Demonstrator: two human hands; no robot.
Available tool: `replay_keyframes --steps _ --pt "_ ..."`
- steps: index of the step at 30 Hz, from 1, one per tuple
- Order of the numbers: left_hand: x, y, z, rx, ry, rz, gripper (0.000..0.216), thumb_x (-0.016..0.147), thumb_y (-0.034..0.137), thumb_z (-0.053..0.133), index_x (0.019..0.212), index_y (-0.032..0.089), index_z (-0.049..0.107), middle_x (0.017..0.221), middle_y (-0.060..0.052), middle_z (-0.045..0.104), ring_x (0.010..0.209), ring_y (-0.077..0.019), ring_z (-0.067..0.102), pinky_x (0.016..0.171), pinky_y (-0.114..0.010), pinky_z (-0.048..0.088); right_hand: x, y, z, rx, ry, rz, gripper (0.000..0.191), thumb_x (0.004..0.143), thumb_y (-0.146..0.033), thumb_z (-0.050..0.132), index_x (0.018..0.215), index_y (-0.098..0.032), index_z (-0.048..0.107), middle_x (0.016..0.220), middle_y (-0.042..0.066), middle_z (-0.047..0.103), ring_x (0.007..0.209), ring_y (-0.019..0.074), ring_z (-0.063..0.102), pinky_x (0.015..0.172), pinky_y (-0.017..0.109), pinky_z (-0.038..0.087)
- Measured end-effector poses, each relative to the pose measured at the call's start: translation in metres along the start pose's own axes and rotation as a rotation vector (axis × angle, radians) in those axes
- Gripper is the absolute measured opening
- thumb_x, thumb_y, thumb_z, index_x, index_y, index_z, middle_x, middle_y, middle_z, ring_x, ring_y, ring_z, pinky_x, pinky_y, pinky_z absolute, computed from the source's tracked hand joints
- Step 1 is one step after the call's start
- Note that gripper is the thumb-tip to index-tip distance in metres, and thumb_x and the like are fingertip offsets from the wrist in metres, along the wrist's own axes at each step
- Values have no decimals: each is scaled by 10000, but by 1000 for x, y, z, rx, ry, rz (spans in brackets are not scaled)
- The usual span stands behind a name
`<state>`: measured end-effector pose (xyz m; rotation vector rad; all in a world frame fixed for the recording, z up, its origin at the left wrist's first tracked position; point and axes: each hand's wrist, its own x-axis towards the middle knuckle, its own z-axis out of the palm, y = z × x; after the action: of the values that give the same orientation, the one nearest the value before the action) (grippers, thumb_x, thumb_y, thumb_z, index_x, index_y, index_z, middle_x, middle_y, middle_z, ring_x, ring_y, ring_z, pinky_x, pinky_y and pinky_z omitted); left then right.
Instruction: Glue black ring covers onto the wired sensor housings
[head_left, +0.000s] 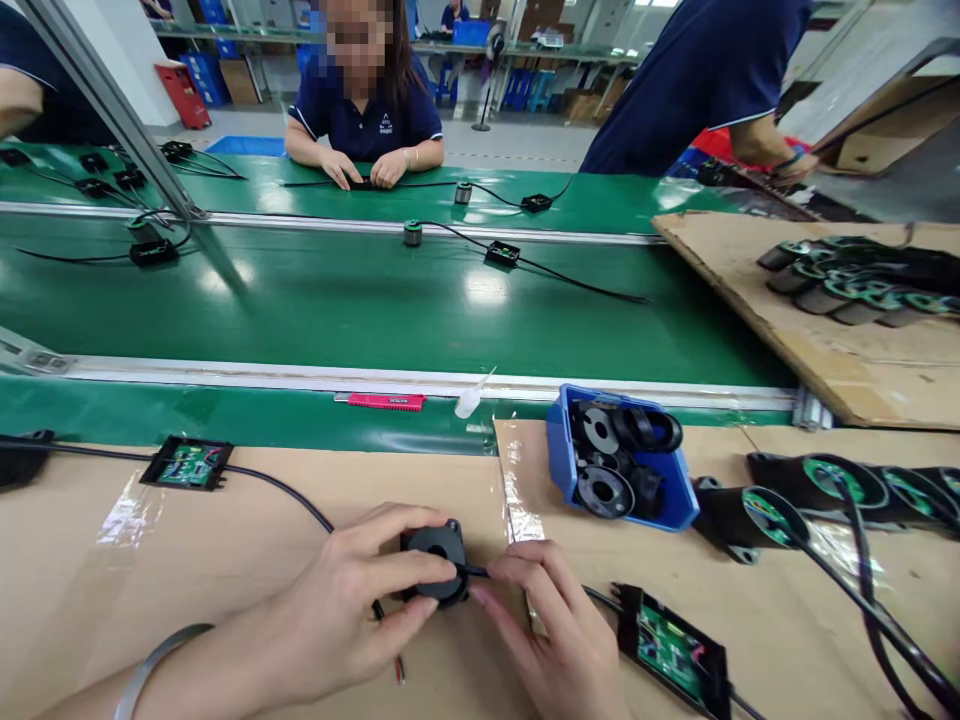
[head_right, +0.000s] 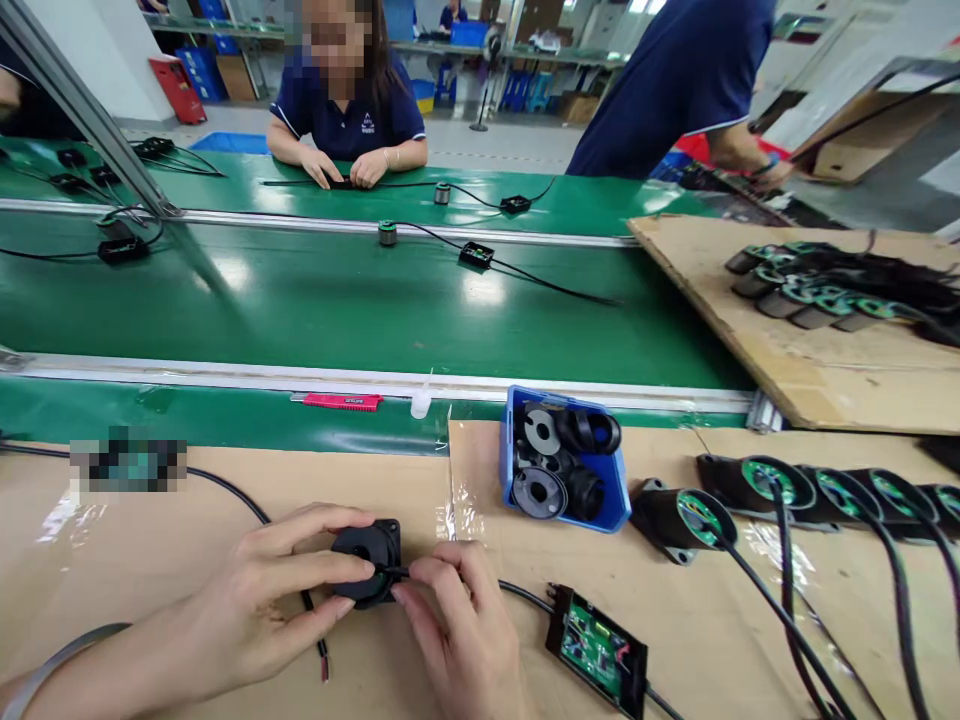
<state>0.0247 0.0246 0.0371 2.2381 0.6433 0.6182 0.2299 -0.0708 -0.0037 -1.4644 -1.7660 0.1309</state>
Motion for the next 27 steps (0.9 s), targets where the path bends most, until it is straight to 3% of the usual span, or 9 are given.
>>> replay_keyframes --steps 3,7,12,23,27 --pt "-1 0 2 27 18 34 242 916 108 598 1059 235 746 1269 -101 654 1101 -225 675 911 -343 592 -1 2 -1 31 -20 6 39 1000 -160 545 980 -174 576 905 55 564 808 127 619 711 196 530" --pt "-2 -1 6 52 54 55 147 954 220 631 1029 239 756 1222 -98 660 1051 -219 686 869 -346 609 -1 2 -2 86 -27 5 157 954 -26 501 1001 -148 589 923 70 561 832 124 604 731 197 519" --pt "-1 -1 8 111 88 89 181 983 301 598 999 238 767 1166 -102 659 1026 -209 686 818 -324 626 1 0 -3 88 30 -25 185 943 4 485 983 -131 605 912 76 578 829 123 603 741 196 522" --pt "1 10 7 288 39 167 178 980 134 561 1028 186 724 1141 -121 662 1010 -226 628 810 -371 628 0 2 -4 95 39 -47 220 933 25 498 1012 -118 645 936 84 612 863 132 622 769 208 546" --pt "2 12 4 418 2 204 225 1017 157 484 1043 180 706 1154 -125 667 1049 -243 604 834 -394 620 1 2 -6 100 43 -66 266 916 47 489 1043 -117 656 935 88 627 867 148 628 769 233 555"
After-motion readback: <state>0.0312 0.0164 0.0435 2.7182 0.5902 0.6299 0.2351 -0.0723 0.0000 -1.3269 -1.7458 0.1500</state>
